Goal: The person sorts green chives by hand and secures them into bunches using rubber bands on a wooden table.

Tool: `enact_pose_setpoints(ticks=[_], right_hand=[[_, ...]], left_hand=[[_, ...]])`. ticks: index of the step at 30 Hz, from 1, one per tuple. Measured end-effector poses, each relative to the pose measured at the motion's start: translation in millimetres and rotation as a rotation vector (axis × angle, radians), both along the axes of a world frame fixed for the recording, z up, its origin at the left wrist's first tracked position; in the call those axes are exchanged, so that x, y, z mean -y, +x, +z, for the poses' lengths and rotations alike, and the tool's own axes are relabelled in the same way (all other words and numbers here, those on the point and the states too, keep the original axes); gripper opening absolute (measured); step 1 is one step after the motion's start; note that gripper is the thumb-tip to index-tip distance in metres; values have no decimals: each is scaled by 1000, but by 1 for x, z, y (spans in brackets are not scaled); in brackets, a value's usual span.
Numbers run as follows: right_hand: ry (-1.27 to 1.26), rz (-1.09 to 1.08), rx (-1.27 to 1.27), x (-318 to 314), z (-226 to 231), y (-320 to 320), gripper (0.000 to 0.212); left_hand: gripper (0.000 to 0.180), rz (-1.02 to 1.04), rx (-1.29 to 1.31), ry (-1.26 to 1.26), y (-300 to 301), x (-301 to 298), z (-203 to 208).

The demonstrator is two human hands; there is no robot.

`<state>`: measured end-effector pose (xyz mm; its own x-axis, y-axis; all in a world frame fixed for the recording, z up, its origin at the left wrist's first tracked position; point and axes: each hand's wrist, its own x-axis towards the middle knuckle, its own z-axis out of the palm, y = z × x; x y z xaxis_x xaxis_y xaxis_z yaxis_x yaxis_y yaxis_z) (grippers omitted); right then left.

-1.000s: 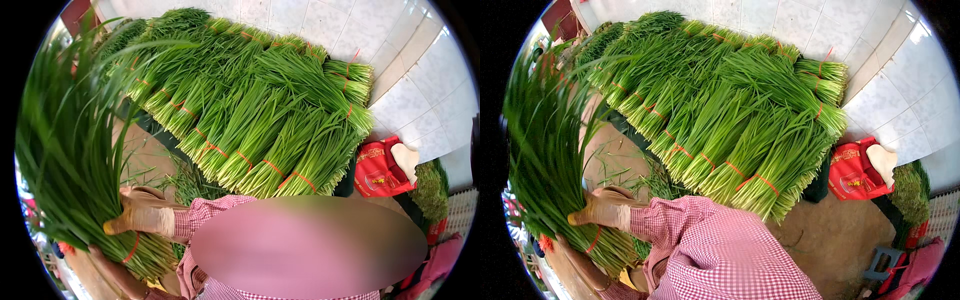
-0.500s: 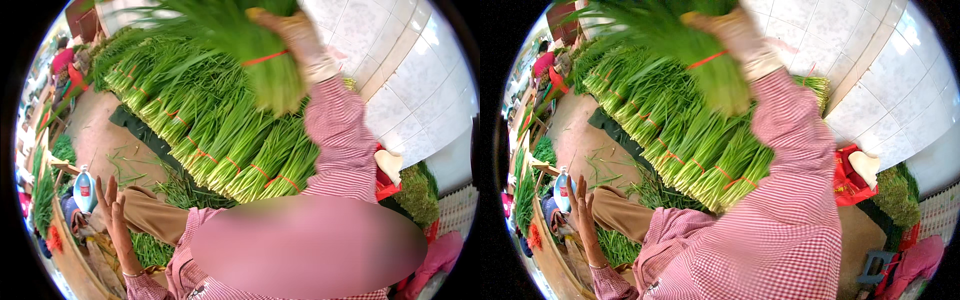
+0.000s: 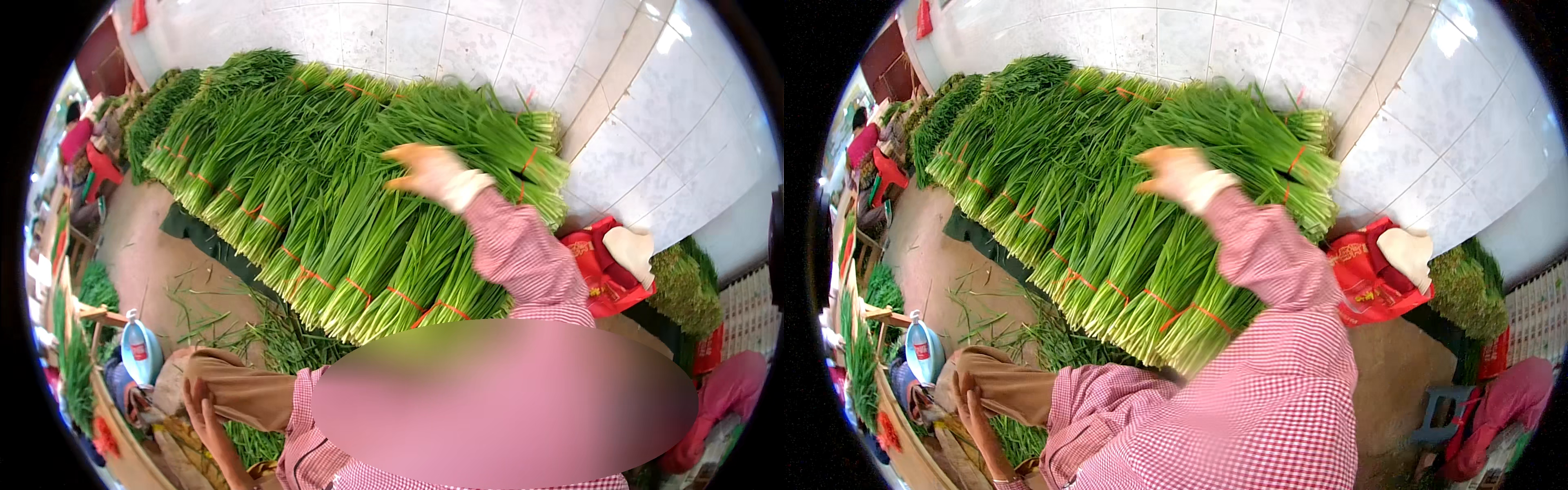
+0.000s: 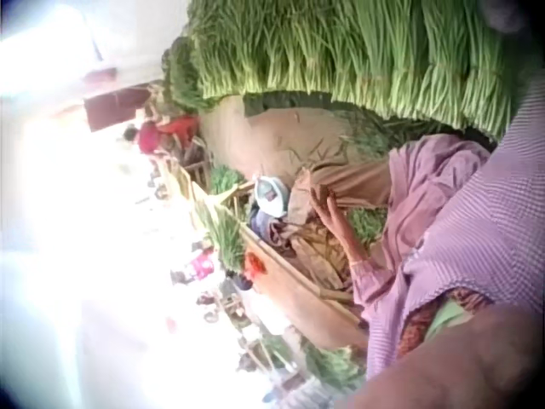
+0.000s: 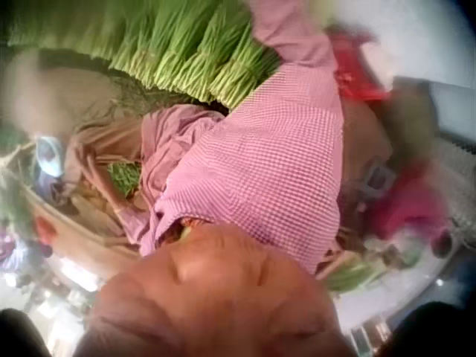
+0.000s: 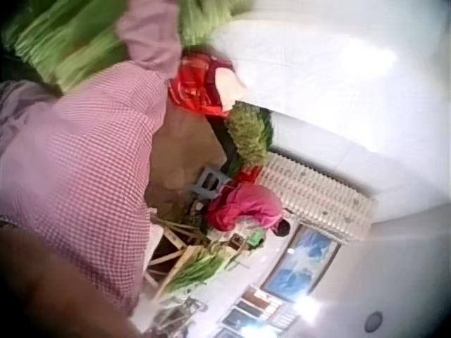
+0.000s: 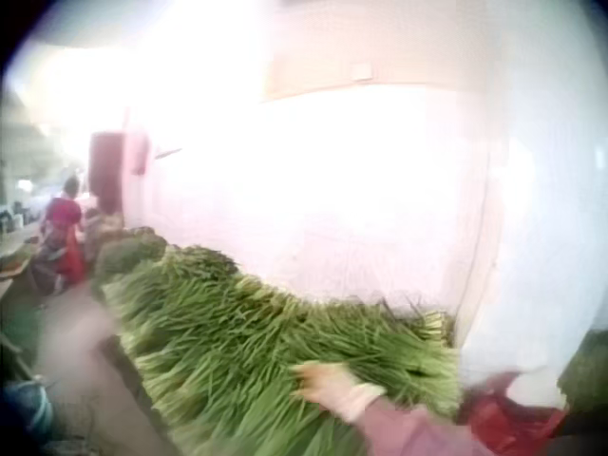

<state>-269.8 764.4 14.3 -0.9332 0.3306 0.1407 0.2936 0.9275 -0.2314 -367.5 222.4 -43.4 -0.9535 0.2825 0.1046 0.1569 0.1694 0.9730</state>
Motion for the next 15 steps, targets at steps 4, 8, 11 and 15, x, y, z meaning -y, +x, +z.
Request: enact_pose_setpoints(ticks=[4, 8, 11, 15], right_hand=[[-209, 569, -26, 142, 24, -67, 52], [-322, 1031, -26, 264, 29, -104, 45], [-426, 1210, -105, 329, -16, -133, 43], [-511, 1514, -104, 420, -18, -145, 43]], left_hand=[[55, 0, 68, -47, 20, -5, 6], [52, 122, 74, -50, 45, 12, 0], [48, 159, 122, -19, 59, 19, -14], [43, 466, 259, 94, 93, 66, -26]])
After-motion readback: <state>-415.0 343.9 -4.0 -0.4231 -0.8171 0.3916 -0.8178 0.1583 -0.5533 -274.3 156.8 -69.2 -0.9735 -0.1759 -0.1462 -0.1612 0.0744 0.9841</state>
